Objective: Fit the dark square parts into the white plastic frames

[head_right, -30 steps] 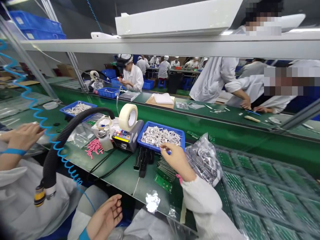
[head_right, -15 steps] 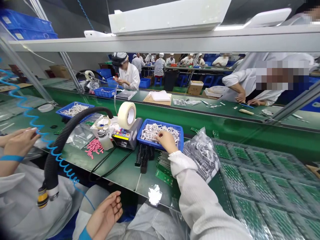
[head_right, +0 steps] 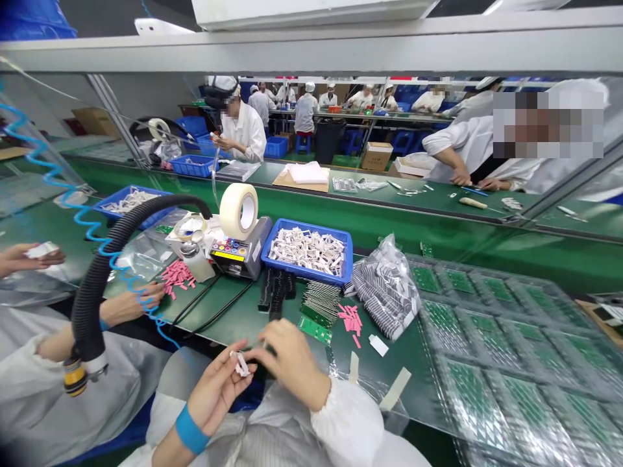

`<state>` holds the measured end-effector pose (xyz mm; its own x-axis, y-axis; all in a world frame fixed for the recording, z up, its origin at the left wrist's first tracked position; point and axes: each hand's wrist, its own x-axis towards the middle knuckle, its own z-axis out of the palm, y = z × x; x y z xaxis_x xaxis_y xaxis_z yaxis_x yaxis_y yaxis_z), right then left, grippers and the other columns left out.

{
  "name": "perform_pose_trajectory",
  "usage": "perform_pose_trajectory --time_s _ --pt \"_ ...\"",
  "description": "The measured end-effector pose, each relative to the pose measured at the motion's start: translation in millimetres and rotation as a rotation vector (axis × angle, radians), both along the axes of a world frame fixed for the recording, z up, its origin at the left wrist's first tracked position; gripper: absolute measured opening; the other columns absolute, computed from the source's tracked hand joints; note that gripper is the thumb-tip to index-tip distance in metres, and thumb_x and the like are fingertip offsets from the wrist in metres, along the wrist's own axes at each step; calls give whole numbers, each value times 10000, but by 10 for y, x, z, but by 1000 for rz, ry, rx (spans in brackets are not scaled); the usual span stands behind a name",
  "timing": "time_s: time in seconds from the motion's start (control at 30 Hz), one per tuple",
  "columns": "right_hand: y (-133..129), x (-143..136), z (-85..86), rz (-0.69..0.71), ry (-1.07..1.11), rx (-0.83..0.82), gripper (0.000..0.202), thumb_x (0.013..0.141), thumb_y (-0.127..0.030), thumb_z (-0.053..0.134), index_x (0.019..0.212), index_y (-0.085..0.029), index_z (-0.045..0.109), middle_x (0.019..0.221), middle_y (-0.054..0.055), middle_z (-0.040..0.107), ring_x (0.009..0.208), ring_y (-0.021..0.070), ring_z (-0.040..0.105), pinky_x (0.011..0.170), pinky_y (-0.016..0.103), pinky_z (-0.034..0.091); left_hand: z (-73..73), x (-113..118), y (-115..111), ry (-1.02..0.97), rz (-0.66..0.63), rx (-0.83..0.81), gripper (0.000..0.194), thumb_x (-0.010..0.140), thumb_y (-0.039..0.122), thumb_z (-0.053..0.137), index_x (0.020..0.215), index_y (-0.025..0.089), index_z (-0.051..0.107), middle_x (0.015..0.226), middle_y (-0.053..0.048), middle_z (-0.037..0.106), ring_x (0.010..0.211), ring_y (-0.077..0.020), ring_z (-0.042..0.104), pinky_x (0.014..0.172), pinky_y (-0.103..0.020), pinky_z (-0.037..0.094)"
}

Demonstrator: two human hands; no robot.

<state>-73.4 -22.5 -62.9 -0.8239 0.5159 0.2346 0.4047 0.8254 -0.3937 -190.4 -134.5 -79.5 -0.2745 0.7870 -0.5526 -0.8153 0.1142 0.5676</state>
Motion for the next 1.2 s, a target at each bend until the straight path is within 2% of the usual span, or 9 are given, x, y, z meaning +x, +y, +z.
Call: perform_pose_trajectory --time_s 0.13,0.33,0.47,0.63,0.8,0.9,1.0,1.13,1.2 --pt "445 -123 -98 -226 -65 82 240 730 -299 707 899 -174 590 905 88 594 837 248 530 711 366 394 -40 -155 -180 19 2 -83 353 642 252 772 915 149 573 934 -116 724 747 -179 685 678 -283 526" --pt "682 -143 -238 -140 -60 113 57 781 -255 625 820 -215 616 875 51 607 796 214 578 690 330 423 -184 -336 -490 -29 28 -73 265 700 215 727 911 135 587 853 -114 730 728 -190 695 628 -263 533" --pt "800 -23 -179 -94 25 101 173 848 -304 493 784 -207 621 899 62 640 806 208 621 661 304 462 -333 -636 -681 -105 315 -140 217 790 168 625 981 73 588 799 -145 723 691 -191 698 594 -247 543" --pt "821 -191 170 -125 128 -96 238 809 -440 502 821 -231 615 791 35 671 641 203 618 581 306 448 -455 -1300 -971 -114 683 -114 257 859 81 475 1105 99 549 760 -81 722 702 -147 699 613 -204 549" --pt "123 -1116 344 204 105 -600 111 776 -301 581 708 -214 579 649 -12 578 618 154 519 582 267 399 -518 -1702 -1197 -61 774 -65 414 814 32 508 1217 130 494 742 -65 722 764 -159 700 733 -242 538" --pt "-541 -1775 108 312 -57 -891 148 715 -115 643 619 -171 546 589 -42 519 602 111 494 575 230 405 -591 -1718 -1274 -16 736 -100 446 757 68 603 1188 147 524 803 -78 727 736 -193 697 698 -293 535" --pt "-1085 -2269 -231 278 -190 -1046 119 803 -162 615 701 -126 566 592 -54 509 524 70 486 521 208 427 -646 -1688 -1378 51 707 -158 432 733 153 659 1151 169 554 879 -75 721 702 -186 682 668 -297 516" --pt "-1495 -2540 -488 204 -209 -1246 212 897 -314 519 968 -123 575 857 12 605 672 92 582 595 250 507 -620 -1731 -1545 144 727 -188 459 744 213 661 1182 176 530 976 -82 697 763 -166 666 694 -263 489" --pt "-1587 -2518 -506 174 -148 -1336 217 900 -325 511 950 -123 572 813 1 594 625 81 560 558 230 489 -581 -1773 -1567 166 724 -181 498 735 199 667 1205 156 509 972 -90 695 780 -175 661 689 -262 486"
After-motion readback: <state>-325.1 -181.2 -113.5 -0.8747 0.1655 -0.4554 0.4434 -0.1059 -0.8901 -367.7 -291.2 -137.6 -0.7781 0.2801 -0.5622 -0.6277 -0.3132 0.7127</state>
